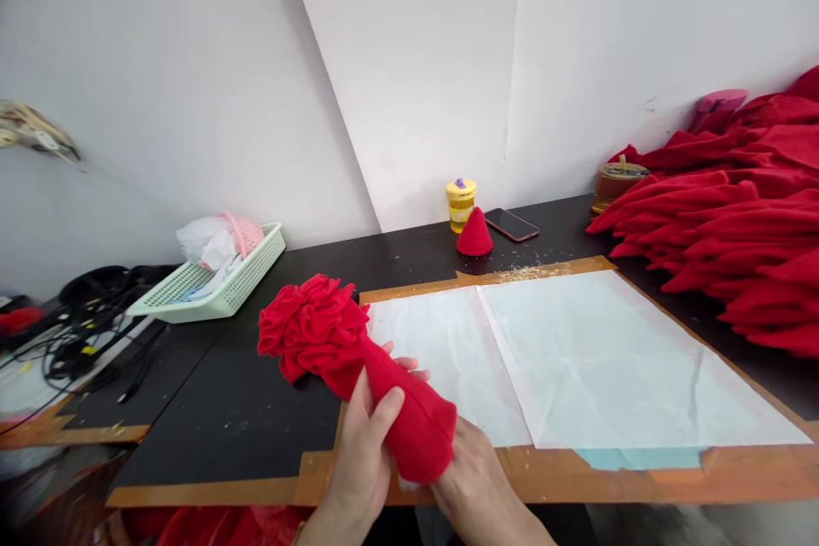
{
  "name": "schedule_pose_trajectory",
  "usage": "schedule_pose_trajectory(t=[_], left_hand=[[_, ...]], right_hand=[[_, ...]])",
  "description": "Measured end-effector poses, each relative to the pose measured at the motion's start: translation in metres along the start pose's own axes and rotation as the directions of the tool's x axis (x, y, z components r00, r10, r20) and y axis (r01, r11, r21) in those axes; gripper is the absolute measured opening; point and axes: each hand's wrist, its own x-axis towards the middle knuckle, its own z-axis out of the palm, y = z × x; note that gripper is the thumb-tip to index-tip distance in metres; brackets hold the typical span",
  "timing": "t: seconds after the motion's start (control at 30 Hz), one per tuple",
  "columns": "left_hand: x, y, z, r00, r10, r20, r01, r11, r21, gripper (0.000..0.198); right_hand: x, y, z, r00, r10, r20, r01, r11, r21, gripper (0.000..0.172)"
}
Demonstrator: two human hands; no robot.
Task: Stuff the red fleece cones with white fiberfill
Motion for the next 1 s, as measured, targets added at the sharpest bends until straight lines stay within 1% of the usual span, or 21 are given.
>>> schedule_pose_trajectory(t=[0.07,0.13,0.2,0.27,0.33,0.4,0.5,0.57,0.6,0.67,0.73,0.8,0.83,0.87,0.9,1.0], left_hand=[[0.002,0.001,0.004,0.993,-0.063,-0.095,0.052,0.992,-0.111,0.058],[0.002,0.0,0.009,0.976,-0.117,-0.183,0.08,0.977,-0.199,0.061],[0.001,-0.002,0.011,0.97,-0.128,-0.208,0.075,0.966,-0.248,0.063],[-0.001,-0.006,0.012,0.978,-0.106,-0.178,0.059,0.965,-0.254,0.065],[-0.005,-0.011,0.012,0.99,-0.074,-0.122,0.047,0.976,-0.213,0.066],[-0.009,-0.016,0.011,0.998,-0.027,-0.058,0.019,0.989,-0.147,0.065],[-0.015,-0.02,0.007,0.997,0.042,0.064,-0.037,0.997,-0.066,0.067],[-0.017,-0.022,0.005,0.988,0.055,0.142,-0.048,0.997,-0.053,0.068],[-0.017,-0.022,0.004,0.987,0.047,0.154,-0.037,0.997,-0.065,0.067],[-0.015,-0.022,0.002,0.994,-0.006,0.107,0.02,0.992,-0.127,0.06],[-0.011,-0.022,0.001,0.998,-0.065,-0.006,0.062,0.978,-0.198,0.055],[-0.007,-0.021,-0.002,0.993,-0.065,-0.095,0.042,0.972,-0.231,0.055],[-0.005,-0.021,-0.003,0.993,-0.044,-0.107,0.019,0.974,-0.226,0.056],[-0.005,-0.021,-0.005,0.995,-0.012,-0.097,-0.009,0.978,-0.209,0.056],[-0.005,-0.022,-0.006,0.997,0.026,-0.067,-0.038,0.982,-0.184,0.056],[-0.008,-0.025,-0.006,0.991,0.104,0.083,-0.094,0.988,-0.123,0.053]], right_hand=[[-0.009,0.0,0.002,0.999,-0.044,0.03,0.046,0.998,-0.049,0.031],[-0.022,0.002,0.004,0.998,-0.048,0.049,0.052,0.994,-0.093,0.033],[-0.034,0.004,0.007,0.999,-0.041,0.021,0.043,0.99,-0.136,0.04],[-0.042,0.007,0.011,0.998,-0.046,-0.05,0.037,0.984,-0.174,0.051],[-0.044,0.007,0.015,0.997,-0.031,-0.067,0.019,0.984,-0.179,0.057],[-0.043,0.005,0.018,0.998,0.046,-0.035,-0.05,0.991,-0.127,0.059],[-0.042,-0.001,0.02,0.982,0.181,0.05,-0.182,0.983,0.01,0.064],[-0.043,-0.002,0.018,0.973,0.207,0.104,-0.215,0.973,0.08,0.068],[-0.044,-0.002,0.016,0.967,0.219,0.127,-0.231,0.969,0.09,0.07],[-0.045,0.0,0.013,0.967,0.209,0.145,-0.221,0.973,0.07,0.068],[-0.047,0.003,0.01,0.981,0.157,0.116,-0.158,0.987,0.0,0.06],[-0.049,0.005,0.009,0.996,0.093,0.019,-0.09,0.989,-0.117,0.051],[-0.05,0.005,0.009,0.996,0.085,-0.025,-0.088,0.981,-0.175,0.048],[-0.051,0.004,0.01,0.994,0.1,-0.05,-0.108,0.973,-0.205,0.047],[-0.052,0.003,0.011,0.992,0.119,-0.05,-0.127,0.972,-0.198,0.046],[-0.052,0.001,0.014,0.987,0.147,0.058,-0.145,0.988,-0.046,0.048]])
